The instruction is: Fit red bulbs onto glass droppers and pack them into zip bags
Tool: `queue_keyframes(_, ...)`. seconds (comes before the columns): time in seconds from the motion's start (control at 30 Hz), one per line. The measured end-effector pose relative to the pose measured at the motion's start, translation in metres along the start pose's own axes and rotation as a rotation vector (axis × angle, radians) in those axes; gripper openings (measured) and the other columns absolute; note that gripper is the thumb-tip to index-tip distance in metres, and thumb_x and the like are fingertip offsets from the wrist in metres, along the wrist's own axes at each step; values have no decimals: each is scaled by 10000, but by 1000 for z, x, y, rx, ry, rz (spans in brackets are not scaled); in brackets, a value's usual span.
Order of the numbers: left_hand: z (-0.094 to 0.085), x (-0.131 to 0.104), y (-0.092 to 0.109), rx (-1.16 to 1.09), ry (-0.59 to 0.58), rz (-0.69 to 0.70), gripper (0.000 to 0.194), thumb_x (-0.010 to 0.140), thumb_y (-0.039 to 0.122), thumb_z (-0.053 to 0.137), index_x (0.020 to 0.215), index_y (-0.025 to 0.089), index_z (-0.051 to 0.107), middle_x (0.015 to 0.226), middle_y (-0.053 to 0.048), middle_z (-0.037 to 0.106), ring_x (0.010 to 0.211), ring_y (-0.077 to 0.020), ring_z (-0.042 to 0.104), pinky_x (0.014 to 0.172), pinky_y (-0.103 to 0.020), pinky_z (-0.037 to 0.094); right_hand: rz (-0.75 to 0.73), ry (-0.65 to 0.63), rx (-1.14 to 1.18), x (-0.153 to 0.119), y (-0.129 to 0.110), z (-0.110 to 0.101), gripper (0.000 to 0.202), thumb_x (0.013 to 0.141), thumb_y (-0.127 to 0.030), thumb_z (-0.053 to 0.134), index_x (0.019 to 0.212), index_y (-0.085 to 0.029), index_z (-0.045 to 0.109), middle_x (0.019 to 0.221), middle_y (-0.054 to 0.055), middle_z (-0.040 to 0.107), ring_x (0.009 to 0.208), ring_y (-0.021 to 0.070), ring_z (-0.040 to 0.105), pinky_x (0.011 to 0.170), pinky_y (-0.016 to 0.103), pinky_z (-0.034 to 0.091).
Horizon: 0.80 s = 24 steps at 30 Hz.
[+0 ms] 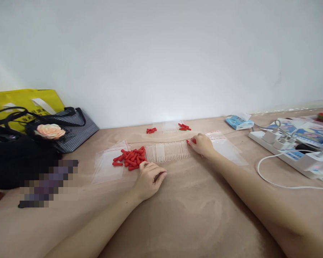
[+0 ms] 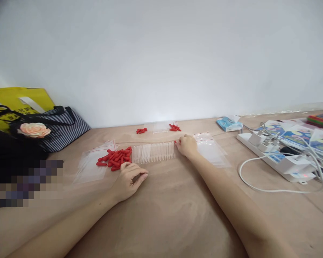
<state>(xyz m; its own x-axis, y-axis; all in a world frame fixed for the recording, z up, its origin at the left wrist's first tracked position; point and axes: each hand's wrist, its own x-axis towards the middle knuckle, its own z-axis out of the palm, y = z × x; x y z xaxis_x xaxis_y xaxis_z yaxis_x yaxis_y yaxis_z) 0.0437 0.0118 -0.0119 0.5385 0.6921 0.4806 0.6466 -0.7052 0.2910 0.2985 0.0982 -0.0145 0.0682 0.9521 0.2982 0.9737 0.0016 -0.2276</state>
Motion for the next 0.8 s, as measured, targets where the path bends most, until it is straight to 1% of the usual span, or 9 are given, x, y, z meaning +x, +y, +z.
queue_keyframes(0.1,0,0,2,38,-11,-28,170,796,238,487,653,183,562,600,22,594,631,-133,528,734,-343,284,2,-10,-66,1,-10,5,291,792,-308,450,769,-118,669,887,158,595,854,244,544,716,320,372)
queue_keyframes(0.2,0,-1,3,96,14,-73,213,777,262,503,586,168,513,547,26,538,595,-129,498,688,-326,287,0,2,-70,2,-13,7,290,792,-276,437,770,-108,672,883,161,595,861,253,543,742,338,367)
queue_keyframes(0.33,-4,-2,-7,204,82,-156,171,768,272,514,629,178,548,608,6,552,650,-156,497,706,-349,282,12,67,-35,-3,-12,1,272,781,-255,438,802,-114,670,857,138,595,822,230,545,718,318,376)
queue_keyframes(0.37,-6,-1,-11,235,93,-188,153,765,272,517,648,185,564,629,0,558,673,-168,497,710,-359,280,-18,97,18,-7,-13,-1,255,773,-259,453,795,-123,668,829,123,594,803,216,544,708,307,380)
queue_keyframes(0.43,-11,3,-20,298,110,-263,141,761,284,518,674,199,589,675,-17,570,727,-196,498,713,-378,280,-156,127,185,-21,-16,-6,211,756,-274,494,761,-146,662,759,84,580,754,187,539,677,283,392)
queue_keyframes(0.5,-15,12,-27,348,123,-327,154,759,311,514,689,208,605,741,-39,584,798,-229,497,721,-399,285,-350,74,368,-40,-19,-11,171,741,-289,532,738,-167,652,714,50,557,699,160,531,634,266,402)
queue_keyframes(0.57,-15,24,-32,386,110,-372,169,748,340,513,706,214,618,806,-58,591,857,-259,494,736,-424,292,-475,-27,495,-61,-22,-14,142,731,-286,559,755,-179,648,710,35,545,659,142,523,598,256,405)
queue_keyframes(0.67,-10,45,-36,455,47,-455,202,700,383,533,698,207,634,841,-96,592,906,-307,484,752,-460,302,-536,-143,614,-84,-25,-14,141,732,-281,572,814,-190,642,736,29,541,630,122,515,557,239,406)
queue_keyframes(0.8,-1,65,-41,533,-64,-560,224,626,382,560,625,179,654,827,-143,609,883,-350,501,743,-474,317,-567,-183,651,-93,-26,-10,118,744,-244,553,809,-180,627,745,33,532,617,109,500,511,217,398)
